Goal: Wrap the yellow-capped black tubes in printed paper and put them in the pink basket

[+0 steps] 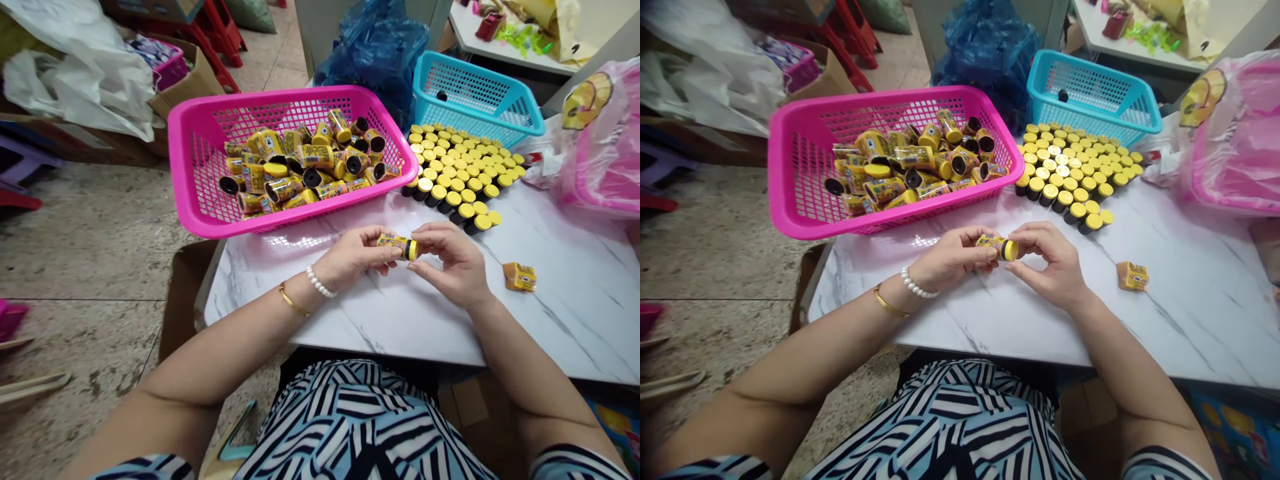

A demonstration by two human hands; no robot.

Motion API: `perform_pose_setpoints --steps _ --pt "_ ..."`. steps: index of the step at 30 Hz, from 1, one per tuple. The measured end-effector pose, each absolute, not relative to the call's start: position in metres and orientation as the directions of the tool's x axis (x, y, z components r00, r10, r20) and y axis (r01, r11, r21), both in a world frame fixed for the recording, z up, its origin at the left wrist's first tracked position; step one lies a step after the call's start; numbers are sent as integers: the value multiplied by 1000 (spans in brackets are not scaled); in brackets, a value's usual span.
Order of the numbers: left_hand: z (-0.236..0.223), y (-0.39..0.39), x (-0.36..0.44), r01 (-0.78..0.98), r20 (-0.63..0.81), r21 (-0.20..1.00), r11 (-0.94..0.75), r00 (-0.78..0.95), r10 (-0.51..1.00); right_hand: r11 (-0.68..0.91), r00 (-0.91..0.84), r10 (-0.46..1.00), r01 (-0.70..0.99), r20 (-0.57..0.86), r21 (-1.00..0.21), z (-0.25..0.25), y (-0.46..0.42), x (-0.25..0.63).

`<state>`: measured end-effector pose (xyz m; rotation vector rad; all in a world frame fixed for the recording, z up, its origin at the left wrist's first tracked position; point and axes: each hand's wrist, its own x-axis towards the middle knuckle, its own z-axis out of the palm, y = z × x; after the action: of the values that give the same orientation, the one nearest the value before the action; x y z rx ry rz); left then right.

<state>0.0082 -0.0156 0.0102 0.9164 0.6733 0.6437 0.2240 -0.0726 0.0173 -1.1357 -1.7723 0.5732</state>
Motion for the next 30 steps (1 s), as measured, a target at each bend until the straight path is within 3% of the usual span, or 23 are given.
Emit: perform_pose_setpoints --steps 4,7,13,17,19,21,23,25,27,30 --pt "6 -10 7 -179 -257 864 471 648 717 607 -257 760 610 597 -510 17 -76 227" --pt "2 -6 6 -155 -232 887 435 664 710 625 -297 742 631 601 -459 14 -76 229" --pt "5 -6 6 -148 -179 924 352 647 741 513 -158 823 621 546 -593 5 -78 226" --pt "6 -11 7 -136 -144 949 285 617 774 225 3 969 405 248 -886 -2 -80 216" --pt "5 -11 7 -125 -162 945 302 623 765 138 17 988 313 151 -940 -3 -80 213" --pt "2 -9 7 -124 -209 922 367 638 741 236 11 966 383 260 -893 -2 -79 212" --pt "1 -7 7 -126 -242 903 410 641 728 378 -19 902 517 432 -768 -2 -78 212" --pt "-1 -7 7 -137 -217 917 375 619 755 401 -12 879 562 477 -723 -4 -78 211" --pt "0 -10 8 -158 -137 948 277 584 800 276 69 938 449 340 -850 -8 -79 209" --pt "3 -15 9 -181 -61 965 193 556 829 -15 85 996 151 -2 -988 -14 -77 206"
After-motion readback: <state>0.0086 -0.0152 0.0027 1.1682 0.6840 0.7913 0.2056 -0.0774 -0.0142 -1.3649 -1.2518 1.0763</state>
